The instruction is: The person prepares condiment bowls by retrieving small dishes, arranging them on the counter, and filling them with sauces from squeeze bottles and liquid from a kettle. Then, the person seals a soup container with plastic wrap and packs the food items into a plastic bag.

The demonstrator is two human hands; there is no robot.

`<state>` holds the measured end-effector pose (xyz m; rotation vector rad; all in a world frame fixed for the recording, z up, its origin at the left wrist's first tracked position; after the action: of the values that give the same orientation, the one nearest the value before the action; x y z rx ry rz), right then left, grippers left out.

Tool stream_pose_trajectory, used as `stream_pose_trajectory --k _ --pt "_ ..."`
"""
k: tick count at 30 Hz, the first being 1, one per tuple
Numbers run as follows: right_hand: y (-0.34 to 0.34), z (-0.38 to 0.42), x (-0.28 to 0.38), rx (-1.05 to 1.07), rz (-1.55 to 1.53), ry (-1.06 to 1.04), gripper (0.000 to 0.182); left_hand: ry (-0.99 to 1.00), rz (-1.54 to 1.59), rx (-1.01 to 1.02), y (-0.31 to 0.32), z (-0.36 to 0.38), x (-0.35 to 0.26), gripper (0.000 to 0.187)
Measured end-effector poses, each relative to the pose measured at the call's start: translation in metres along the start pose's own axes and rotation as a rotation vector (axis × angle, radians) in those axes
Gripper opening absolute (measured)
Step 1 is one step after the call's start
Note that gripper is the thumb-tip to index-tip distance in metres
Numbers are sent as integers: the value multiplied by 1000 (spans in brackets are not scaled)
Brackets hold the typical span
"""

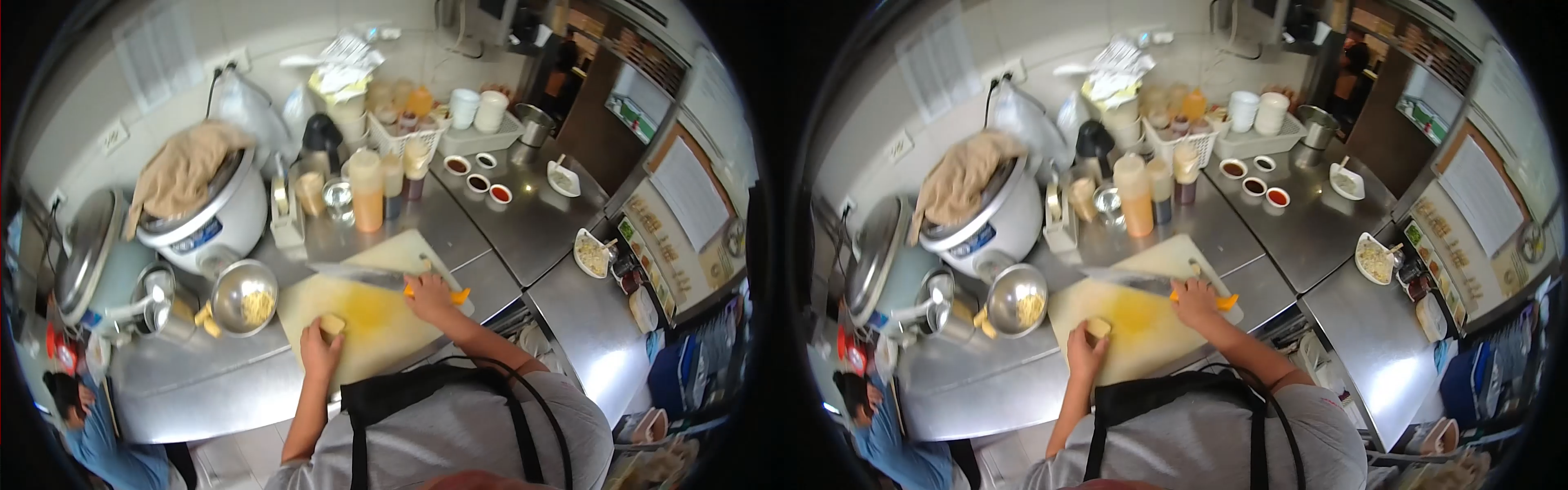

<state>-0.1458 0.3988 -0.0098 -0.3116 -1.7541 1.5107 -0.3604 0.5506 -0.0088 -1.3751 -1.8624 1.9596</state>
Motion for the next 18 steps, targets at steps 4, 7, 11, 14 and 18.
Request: stream_pose_trajectory --k 4,7,11,14,18 --pt "-5 3 -1 -2 -53 -55 43 -29 -10 -3 3 -4 -9 56" --pt "-4 2 -5 31 -82 -87 42 -57 26 -69 9 -6 -11 59" --pt "-4 -5 -7 168 -113 -110 42 -126 8 -66 12 -9 -22 59" --pt "-1 -11 -12 266 -169 -141 38 -97 -38 -75 22 -12 -29 60" --pt "-6 -6 -13 452 -250 -52 37 -84 -32 -124 28 -9 -53 60"
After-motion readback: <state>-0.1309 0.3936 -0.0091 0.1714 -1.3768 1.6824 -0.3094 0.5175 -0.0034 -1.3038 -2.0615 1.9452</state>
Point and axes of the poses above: each hand's wrist, its own z-axis away from the middle knuckle, its own y-axis out of the palm, x = y × z, the point moved 6 cm from there along -z, towards the middle knuckle, and after that the axes turned 12 degrees about -z, right-handed, at the moved point
